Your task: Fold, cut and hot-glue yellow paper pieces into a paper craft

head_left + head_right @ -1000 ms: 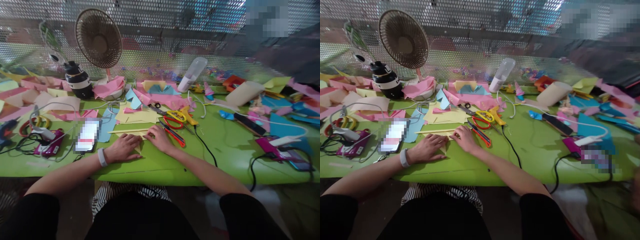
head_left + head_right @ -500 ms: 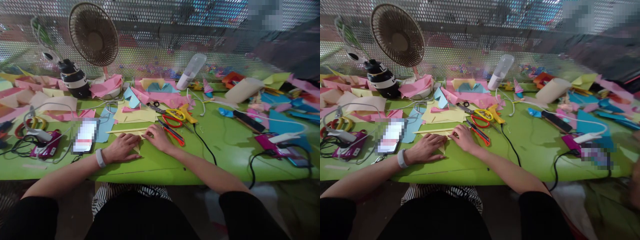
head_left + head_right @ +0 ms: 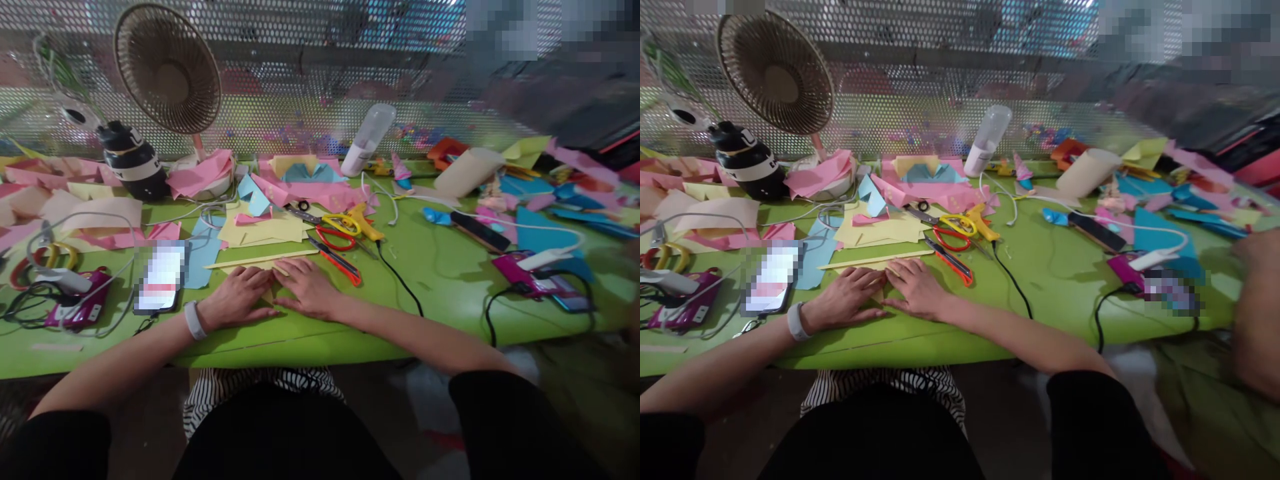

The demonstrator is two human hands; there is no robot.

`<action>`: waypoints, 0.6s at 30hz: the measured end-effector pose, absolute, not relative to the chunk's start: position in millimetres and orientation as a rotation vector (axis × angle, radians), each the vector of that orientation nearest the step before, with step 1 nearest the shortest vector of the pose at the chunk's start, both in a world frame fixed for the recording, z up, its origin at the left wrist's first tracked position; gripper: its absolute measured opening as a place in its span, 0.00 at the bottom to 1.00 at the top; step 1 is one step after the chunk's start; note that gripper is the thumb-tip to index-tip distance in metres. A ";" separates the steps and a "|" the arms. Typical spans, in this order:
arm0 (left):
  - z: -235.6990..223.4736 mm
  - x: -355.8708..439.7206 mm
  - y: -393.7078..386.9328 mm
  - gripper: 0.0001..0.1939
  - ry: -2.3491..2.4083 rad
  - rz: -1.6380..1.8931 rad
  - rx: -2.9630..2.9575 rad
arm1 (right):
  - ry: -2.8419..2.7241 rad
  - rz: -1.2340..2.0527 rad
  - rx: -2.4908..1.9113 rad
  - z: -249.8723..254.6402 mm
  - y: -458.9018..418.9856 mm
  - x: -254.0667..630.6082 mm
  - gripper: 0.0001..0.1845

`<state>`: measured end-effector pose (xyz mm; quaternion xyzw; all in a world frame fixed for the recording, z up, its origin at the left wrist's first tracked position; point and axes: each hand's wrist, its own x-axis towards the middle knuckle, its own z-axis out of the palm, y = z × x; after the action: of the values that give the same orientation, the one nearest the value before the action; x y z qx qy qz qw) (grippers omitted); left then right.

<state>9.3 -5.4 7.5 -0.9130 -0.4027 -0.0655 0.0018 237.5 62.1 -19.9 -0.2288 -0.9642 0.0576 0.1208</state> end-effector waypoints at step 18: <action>4.0 6.7 -5.9 0.35 -1.244 -0.228 -2.828 | -2.881 0.022 -0.844 -13.8 55.2 266.7 0.41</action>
<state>6.7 -5.9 4.0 -0.9126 -0.4015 -0.0736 0.0220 266.7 55.2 -13.8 -0.2805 -0.9573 0.0074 0.0696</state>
